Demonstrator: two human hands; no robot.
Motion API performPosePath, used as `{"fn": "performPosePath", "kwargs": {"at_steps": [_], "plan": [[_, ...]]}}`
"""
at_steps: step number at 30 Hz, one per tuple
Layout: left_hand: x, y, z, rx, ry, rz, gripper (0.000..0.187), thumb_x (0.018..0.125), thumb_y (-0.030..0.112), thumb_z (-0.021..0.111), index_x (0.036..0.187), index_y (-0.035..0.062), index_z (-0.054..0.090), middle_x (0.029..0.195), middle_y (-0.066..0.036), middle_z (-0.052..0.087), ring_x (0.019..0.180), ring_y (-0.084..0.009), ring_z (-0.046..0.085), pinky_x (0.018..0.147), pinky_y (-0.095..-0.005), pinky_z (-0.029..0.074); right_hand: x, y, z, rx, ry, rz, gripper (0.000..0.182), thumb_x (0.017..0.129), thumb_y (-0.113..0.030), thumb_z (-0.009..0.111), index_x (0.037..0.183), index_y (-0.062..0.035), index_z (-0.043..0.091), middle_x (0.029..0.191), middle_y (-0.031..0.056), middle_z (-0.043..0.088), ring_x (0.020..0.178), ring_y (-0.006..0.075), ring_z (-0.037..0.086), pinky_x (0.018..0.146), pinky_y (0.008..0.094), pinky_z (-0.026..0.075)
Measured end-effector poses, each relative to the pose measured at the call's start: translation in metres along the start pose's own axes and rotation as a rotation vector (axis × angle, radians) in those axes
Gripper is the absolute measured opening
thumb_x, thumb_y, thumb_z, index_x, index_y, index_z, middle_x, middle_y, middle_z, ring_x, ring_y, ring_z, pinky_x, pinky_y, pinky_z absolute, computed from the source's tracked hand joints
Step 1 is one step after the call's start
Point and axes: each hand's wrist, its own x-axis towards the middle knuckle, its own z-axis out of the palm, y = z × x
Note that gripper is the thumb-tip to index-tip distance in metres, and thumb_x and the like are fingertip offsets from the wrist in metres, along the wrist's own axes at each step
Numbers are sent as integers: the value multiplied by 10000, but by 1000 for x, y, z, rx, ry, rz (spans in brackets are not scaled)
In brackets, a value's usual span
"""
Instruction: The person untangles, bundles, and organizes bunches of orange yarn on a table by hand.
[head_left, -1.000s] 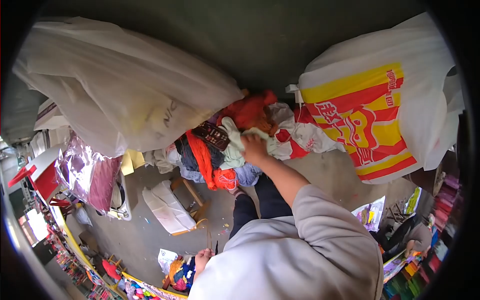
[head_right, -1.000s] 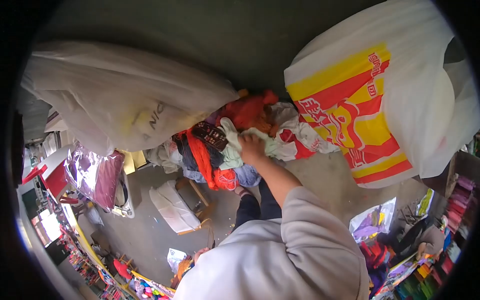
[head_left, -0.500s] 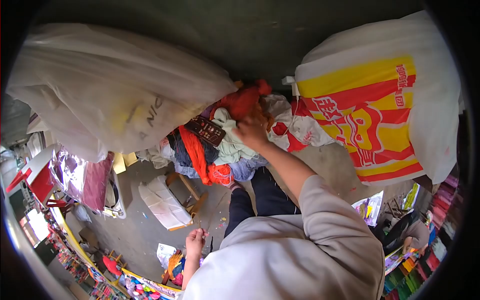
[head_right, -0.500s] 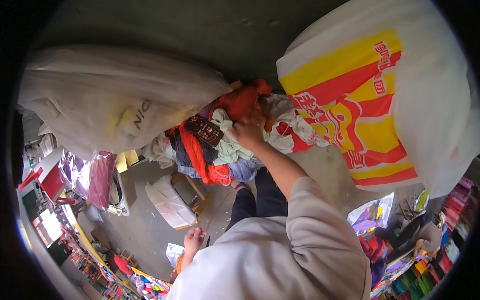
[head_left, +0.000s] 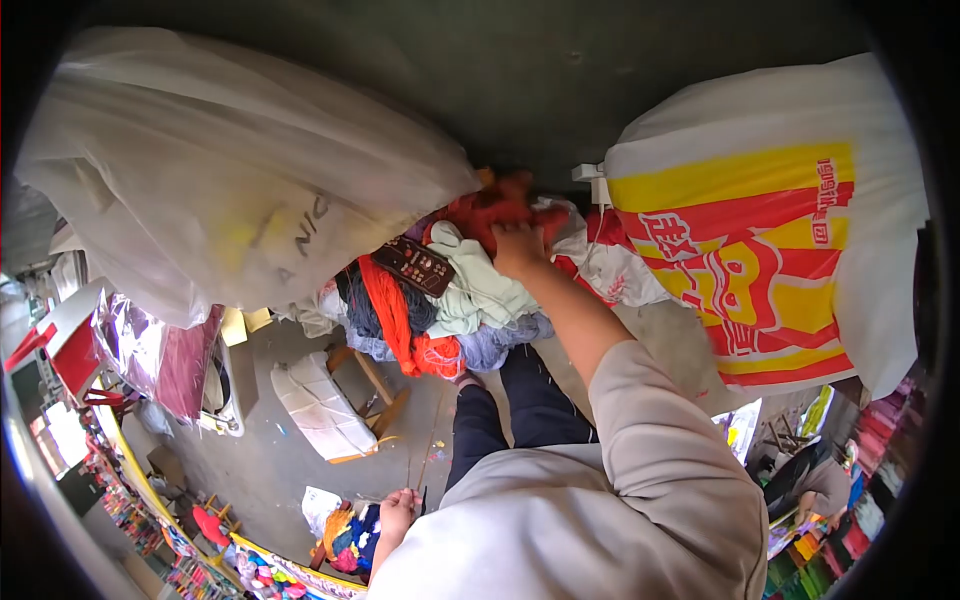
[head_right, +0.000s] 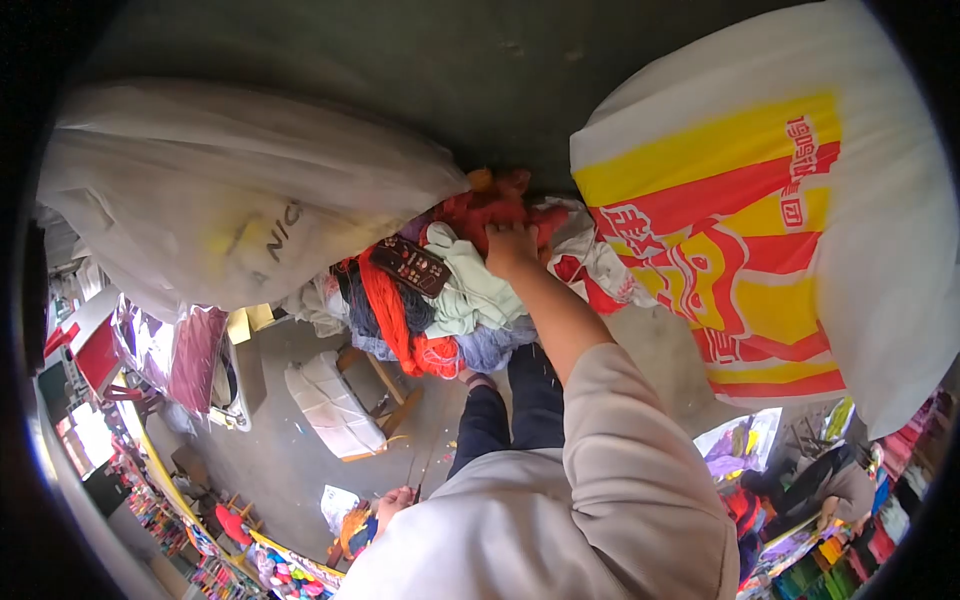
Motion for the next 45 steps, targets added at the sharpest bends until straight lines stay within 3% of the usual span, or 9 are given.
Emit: {"fn": "performPosePath", "kwargs": {"at_steps": [9,12,22,24,26,28,33,37,45], "plan": [[-14,49,32,-121,-6,32,213,972,224,538,893,61,649,726,-7,654,467,-38,372,449,-197,313,44,9,-41,205,-90,82,462,826,-244,553,1276,-143,519,1277,133,541,1181,306,514,990,521,385],[-17,39,33,-64,9,34,224,975,225,528,896,54,649,731,-23,667,467,-48,388,446,-202,320,100,14,-3,210,295,-54,372,848,-230,539,1190,-98,604,1172,167,606,1126,347,560,997,468,398],[-18,33,30,82,71,55,262,978,239,523,886,37,662,696,4,642,485,-40,402,458,-211,334,111,10,0,-214,17,55,398,829,-204,559,1213,-101,583,1147,126,648,1040,321,622,881,457,480],[-6,58,32,244,89,210,264,976,235,523,864,48,672,659,26,607,503,-34,398,478,-210,334,70,14,-3,197,355,72,428,803,-204,614,1212,-89,561,1065,120,672,976,317,646,806,432,512],[1,108,45,215,51,297,259,981,221,510,867,49,667,653,36,588,510,-35,404,488,-208,339,17,9,-1,510,501,131,299,778,-191,659,1056,-91,612,1000,156,671,914,342,650,747,415,521],[9,163,70,58,-46,434,242,992,194,481,904,50,655,694,39,595,513,-32,409,487,-201,337,-43,4,3,645,553,32,434,734,-213,733,1108,-65,570,925,156,666,868,353,642,754,406,519],[39,262,152,188,-311,799,235,979,149,477,1133,21,602,765,-55,648,537,-93,518,520,-240,427,-135,-26,28,1435,167,80,361,883,-61,640,1202,8,486,1016,62,598,917,107,580,779,241,476],[52,301,204,463,-358,805,340,928,81,488,1258,5,504,865,-148,636,600,-171,609,574,-304,489,-157,-50,15,1710,118,75,353,891,-14,606,1225,-5,492,1032,51,607,945,100,569,862,247,450],[57,278,214,785,-110,1119,522,834,32,516,1328,-25,355,1235,-266,515,955,-393,613,695,-455,516,-169,-49,8,1790,23,62,359,895,-41,612,1240,-45,513,995,-2,578,853,58,519,744,203,413]]}}
